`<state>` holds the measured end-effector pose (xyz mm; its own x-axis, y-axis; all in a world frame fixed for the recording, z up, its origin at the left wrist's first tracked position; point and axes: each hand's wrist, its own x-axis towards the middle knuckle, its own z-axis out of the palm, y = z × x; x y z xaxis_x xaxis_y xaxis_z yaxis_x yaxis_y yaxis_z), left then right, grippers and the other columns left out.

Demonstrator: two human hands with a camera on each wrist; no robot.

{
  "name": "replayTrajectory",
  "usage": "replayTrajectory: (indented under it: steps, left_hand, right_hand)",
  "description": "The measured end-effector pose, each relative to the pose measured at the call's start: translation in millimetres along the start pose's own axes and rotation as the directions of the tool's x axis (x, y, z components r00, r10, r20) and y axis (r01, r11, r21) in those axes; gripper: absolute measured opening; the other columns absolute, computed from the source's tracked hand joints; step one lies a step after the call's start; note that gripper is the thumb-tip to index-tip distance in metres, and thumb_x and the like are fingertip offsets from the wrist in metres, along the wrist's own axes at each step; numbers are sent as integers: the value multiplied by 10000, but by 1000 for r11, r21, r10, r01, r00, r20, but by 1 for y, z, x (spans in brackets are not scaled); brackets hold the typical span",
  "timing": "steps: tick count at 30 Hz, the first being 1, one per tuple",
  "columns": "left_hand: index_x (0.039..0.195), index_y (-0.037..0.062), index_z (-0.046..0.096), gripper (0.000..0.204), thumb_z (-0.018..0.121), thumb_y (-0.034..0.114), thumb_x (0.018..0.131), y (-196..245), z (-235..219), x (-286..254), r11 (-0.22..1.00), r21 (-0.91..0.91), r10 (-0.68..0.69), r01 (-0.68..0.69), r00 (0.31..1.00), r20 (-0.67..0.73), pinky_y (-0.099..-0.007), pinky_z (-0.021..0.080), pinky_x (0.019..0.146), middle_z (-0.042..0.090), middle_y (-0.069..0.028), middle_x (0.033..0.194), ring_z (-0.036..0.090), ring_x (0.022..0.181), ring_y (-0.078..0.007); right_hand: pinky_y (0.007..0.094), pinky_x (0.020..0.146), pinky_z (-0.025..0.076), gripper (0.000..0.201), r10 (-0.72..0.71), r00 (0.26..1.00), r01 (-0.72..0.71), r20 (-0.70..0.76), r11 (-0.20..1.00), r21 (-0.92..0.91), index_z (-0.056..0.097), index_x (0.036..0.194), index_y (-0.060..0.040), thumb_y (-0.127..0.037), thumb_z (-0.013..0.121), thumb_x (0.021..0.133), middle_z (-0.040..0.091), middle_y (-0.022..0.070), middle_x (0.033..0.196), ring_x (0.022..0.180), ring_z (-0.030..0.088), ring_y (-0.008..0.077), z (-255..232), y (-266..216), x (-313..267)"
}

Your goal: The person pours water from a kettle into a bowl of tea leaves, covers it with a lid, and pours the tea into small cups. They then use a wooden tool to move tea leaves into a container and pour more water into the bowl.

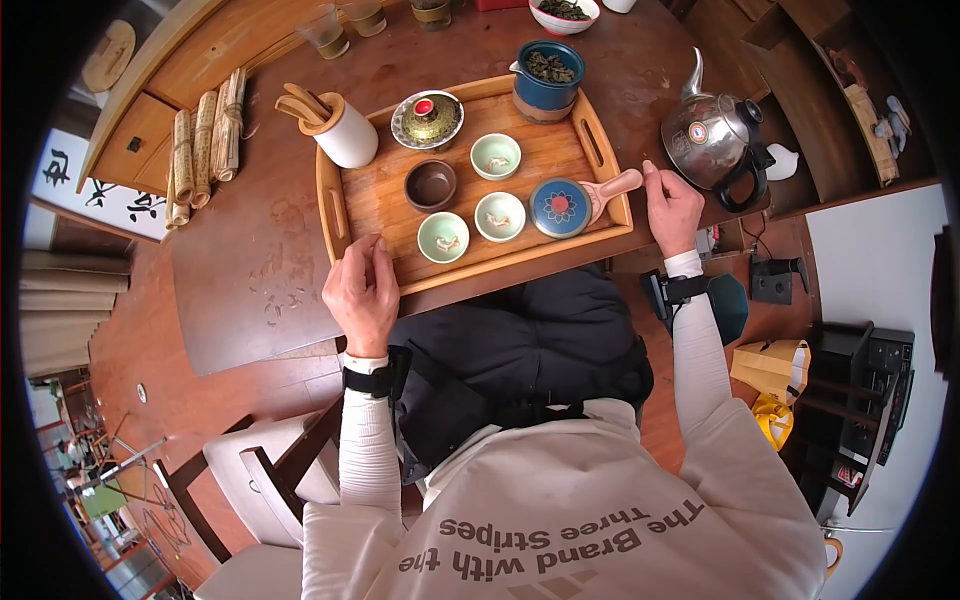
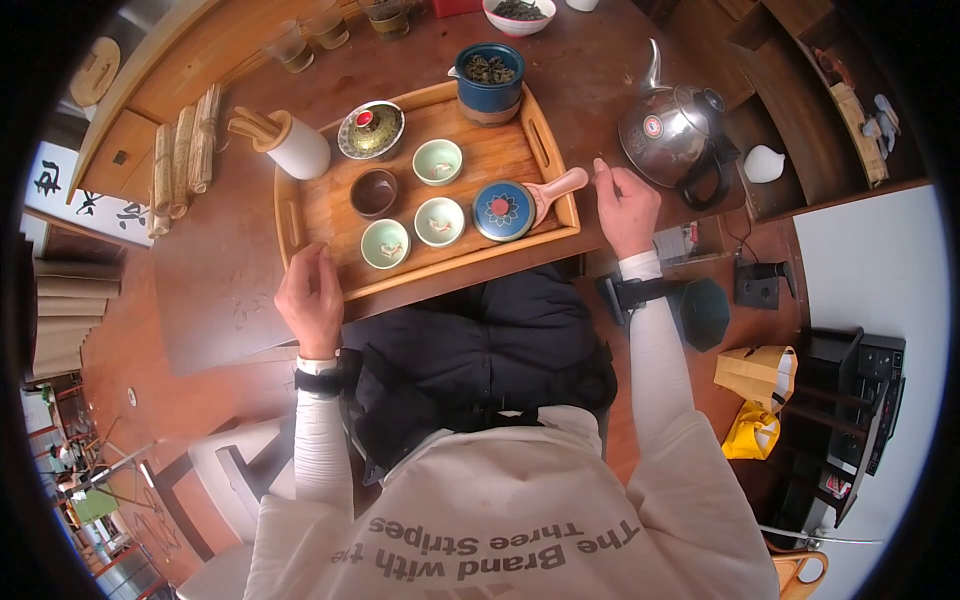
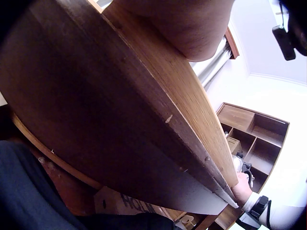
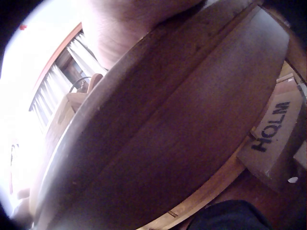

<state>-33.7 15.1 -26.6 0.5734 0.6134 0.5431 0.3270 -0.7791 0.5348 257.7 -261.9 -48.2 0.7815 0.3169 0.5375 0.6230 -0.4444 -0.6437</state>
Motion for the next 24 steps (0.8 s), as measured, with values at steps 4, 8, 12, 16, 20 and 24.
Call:
replayTrajectory:
  steps: [4, 8, 12, 16, 20, 24]
  left_hand:
    - [977, 32, 714, 63, 701, 73, 931, 0, 0, 0, 1000, -1, 2, -2, 1000, 0, -326, 524, 615, 710, -139, 820, 667, 643, -251]
    - [985, 35, 713, 69, 702, 71, 928, 1, 0, 0, 1000, -2, 0, 0, 1000, 1, -334, 529, 625, 716, -144, 838, 681, 666, -276]
    - [994, 40, 712, 78, 702, 70, 923, -1, 3, 0, 1000, 3, 27, -27, 1000, -12, -343, 534, 636, 716, -150, 848, 687, 684, -304]
    - [928, 73, 711, 47, 720, 48, 889, -1, 6, 3, 995, -8, 100, -101, 990, -101, -364, 442, 515, 586, -78, 615, 552, 523, -242]
    - [912, 75, 706, 46, 722, 44, 882, 0, 5, 3, 994, -3, 109, -110, 989, -104, -365, 438, 512, 580, -73, 601, 548, 512, -242]
    - [896, 77, 702, 44, 723, 45, 876, -2, 6, 4, 990, 0, 138, -139, 983, -123, -367, 443, 514, 574, -68, 591, 557, 514, -241]
  right_hand:
    - [307, 521, 371, 317, -8, 1000, 8, -4, 1000, 5, 649, 787, 40, -201, 690, 987, 484, 72, 598, 554, 396, 108, 0, 0, 0]
    - [304, 521, 369, 316, -8, 1000, 8, -14, 1000, 4, 646, 784, 41, -197, 690, 987, 480, 71, 597, 558, 387, 106, 0, -3, 0]
    - [336, 615, 484, 258, 85, 996, -84, 41, 996, -21, 708, 833, 22, -195, 686, 970, 678, 149, 739, 614, 634, 248, -4, -4, 0]
    - [332, 614, 483, 264, 100, 993, -99, 55, 995, -31, 706, 829, 25, -196, 685, 970, 678, 150, 738, 609, 628, 243, -5, -6, 0]
    - [328, 614, 481, 270, 92, 994, -90, 65, 995, -46, 713, 842, 24, -210, 684, 972, 672, 152, 727, 602, 620, 229, -5, -4, 1]
    - [315, 601, 463, 291, 167, 983, -171, 69, 984, 47, 736, 865, 19, -246, 691, 975, 658, 100, 674, 602, 584, 142, -8, 0, 2]
